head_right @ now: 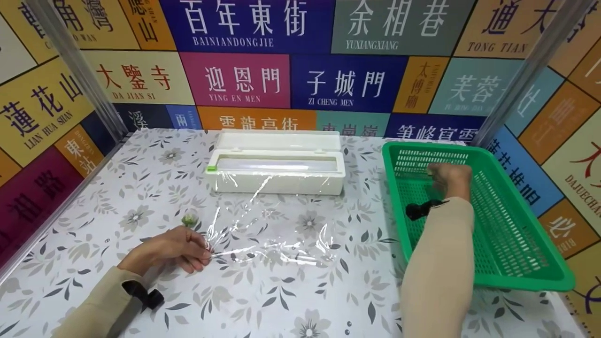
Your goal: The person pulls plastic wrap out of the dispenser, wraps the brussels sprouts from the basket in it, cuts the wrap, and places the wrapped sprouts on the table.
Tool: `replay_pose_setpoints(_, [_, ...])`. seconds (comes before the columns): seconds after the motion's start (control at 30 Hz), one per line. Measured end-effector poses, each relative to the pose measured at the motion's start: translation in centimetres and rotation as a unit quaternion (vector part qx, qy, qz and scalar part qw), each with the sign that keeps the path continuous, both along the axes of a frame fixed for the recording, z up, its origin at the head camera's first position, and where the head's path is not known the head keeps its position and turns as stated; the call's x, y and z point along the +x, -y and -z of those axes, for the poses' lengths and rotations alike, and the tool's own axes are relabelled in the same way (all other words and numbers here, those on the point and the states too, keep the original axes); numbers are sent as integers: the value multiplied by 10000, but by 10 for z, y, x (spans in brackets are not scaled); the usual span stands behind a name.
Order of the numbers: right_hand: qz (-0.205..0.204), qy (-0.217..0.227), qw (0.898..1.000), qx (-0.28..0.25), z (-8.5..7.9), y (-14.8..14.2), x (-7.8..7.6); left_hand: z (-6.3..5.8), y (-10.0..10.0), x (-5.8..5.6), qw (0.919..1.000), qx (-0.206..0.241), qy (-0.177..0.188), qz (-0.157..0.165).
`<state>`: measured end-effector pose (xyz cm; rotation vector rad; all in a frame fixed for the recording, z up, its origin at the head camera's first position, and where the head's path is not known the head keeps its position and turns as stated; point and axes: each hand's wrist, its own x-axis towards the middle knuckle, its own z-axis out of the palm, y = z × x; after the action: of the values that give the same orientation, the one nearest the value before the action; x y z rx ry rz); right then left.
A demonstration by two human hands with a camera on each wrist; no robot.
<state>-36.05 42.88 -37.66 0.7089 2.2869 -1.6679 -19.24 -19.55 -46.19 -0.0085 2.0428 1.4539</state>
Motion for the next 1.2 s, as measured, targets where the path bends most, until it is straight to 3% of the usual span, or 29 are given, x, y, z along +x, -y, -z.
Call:
replay_pose_setpoints(0.17, [209, -489, 9979, -376, -22, 11, 2, 1, 0, 1, 10000, -15, -38, 19])
replay_pose_setpoints(0.3, [325, -799, 9913, -994, -39, 18, 6, 0, 0, 0, 10000, -29, -35, 18])
replay_pose_setpoints(0.5, [429, -1170, 9717, -2008, -59, 30, 12, 1, 1, -1, 10000, -11, -12, 55])
replay_pose_setpoints(0.73, [304, -1616, 9410, -2957, -76, 56, 24, 3, 0, -1, 9999, 44, -21, 115])
replay_pose_setpoints(1.03, [-186, -1962, 9400, -2785, -96, 117, 41, 3, -2, 0, 9995, 224, 13, -222])
replay_pose_setpoints(1.2, [-612, -2174, 9444, -2388, -98, 149, 56, 2, -3, 1, 9995, 180, -13, -271])
